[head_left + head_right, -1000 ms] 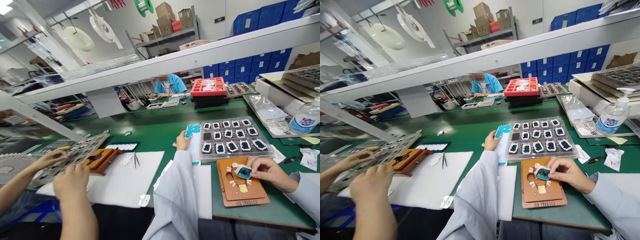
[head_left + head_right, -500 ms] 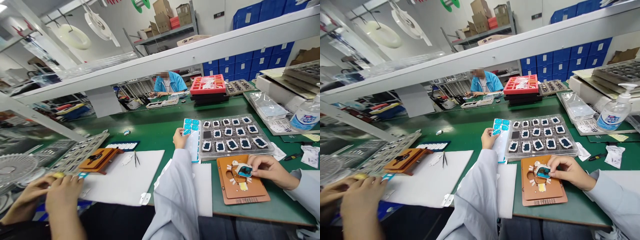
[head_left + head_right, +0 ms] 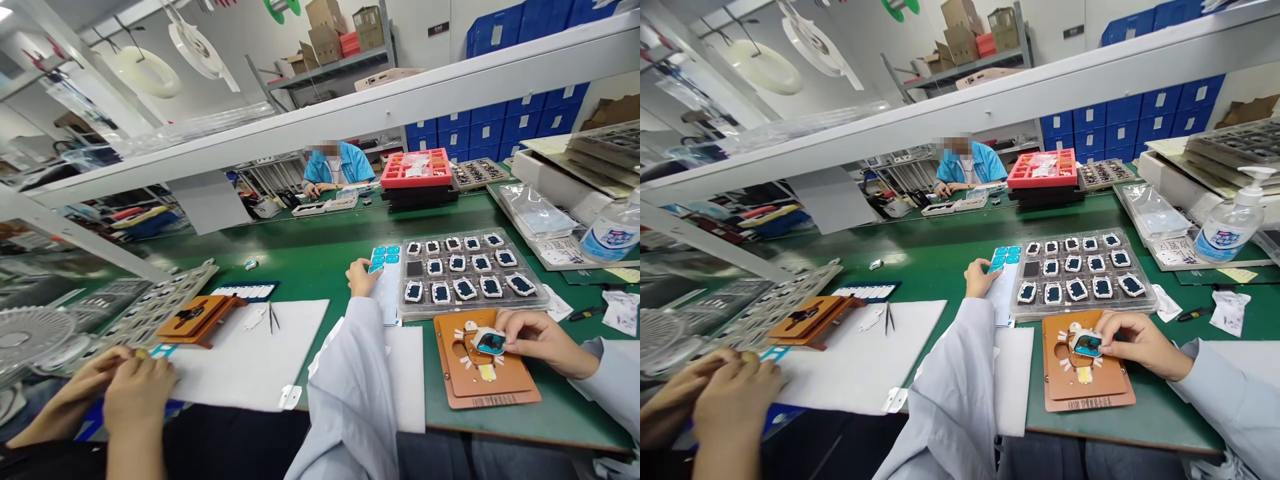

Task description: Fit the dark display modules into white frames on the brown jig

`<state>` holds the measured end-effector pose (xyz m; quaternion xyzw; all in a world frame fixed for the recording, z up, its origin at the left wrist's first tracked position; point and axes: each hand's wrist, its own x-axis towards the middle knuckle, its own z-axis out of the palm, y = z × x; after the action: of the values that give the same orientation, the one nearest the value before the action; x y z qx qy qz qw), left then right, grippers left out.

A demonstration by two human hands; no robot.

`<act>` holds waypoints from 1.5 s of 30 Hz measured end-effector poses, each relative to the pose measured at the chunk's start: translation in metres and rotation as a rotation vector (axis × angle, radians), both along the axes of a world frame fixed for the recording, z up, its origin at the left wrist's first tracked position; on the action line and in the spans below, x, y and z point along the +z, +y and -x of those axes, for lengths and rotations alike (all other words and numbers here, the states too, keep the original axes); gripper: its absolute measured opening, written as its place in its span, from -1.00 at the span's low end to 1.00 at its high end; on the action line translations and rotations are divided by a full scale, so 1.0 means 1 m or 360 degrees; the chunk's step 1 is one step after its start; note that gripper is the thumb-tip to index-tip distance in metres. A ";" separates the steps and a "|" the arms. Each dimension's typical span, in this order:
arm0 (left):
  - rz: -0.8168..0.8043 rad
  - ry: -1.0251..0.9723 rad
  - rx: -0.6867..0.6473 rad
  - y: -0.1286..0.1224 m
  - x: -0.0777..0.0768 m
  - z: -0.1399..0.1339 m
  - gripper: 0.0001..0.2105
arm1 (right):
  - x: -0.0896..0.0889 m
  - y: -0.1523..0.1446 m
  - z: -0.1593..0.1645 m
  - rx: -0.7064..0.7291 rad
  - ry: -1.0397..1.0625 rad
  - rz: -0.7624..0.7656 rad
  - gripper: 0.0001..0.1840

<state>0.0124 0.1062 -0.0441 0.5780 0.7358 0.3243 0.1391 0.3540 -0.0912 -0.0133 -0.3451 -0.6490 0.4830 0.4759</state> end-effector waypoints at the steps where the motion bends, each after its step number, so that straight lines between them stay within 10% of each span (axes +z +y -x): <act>1: -0.0005 0.0003 -0.0005 -0.001 0.001 -0.001 -0.73 | 0.001 0.000 0.000 0.0000 -0.0001 -0.0005 -0.70; 11: -0.0693 -0.0064 -0.0491 -0.024 0.031 -0.031 -0.78 | -0.005 -0.001 0.001 -0.0104 0.0132 0.0149 -0.72; 20: -0.1319 0.0044 -0.1895 -0.117 0.054 -0.103 -0.81 | 0.003 0.005 0.000 -0.0394 0.0322 0.0316 -0.56; 24: -0.1219 0.0073 -0.2331 -0.134 0.056 -0.111 -0.77 | 0.005 0.005 -0.002 -0.0410 0.0330 0.0309 -0.55; 32: -0.0840 0.0126 -0.2346 -0.133 0.056 -0.109 -0.77 | 0.007 0.004 -0.003 -0.0322 0.0323 0.0278 -0.56; 45: -0.0911 0.0264 -0.2430 -0.135 0.058 -0.107 -0.73 | 0.006 0.004 -0.004 -0.0318 0.0225 0.0287 -0.57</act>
<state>0.1197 -0.0293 0.0138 0.9549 0.0363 0.2718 0.1139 0.3579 -0.0873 -0.0068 -0.4144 -0.5304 0.5127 0.5330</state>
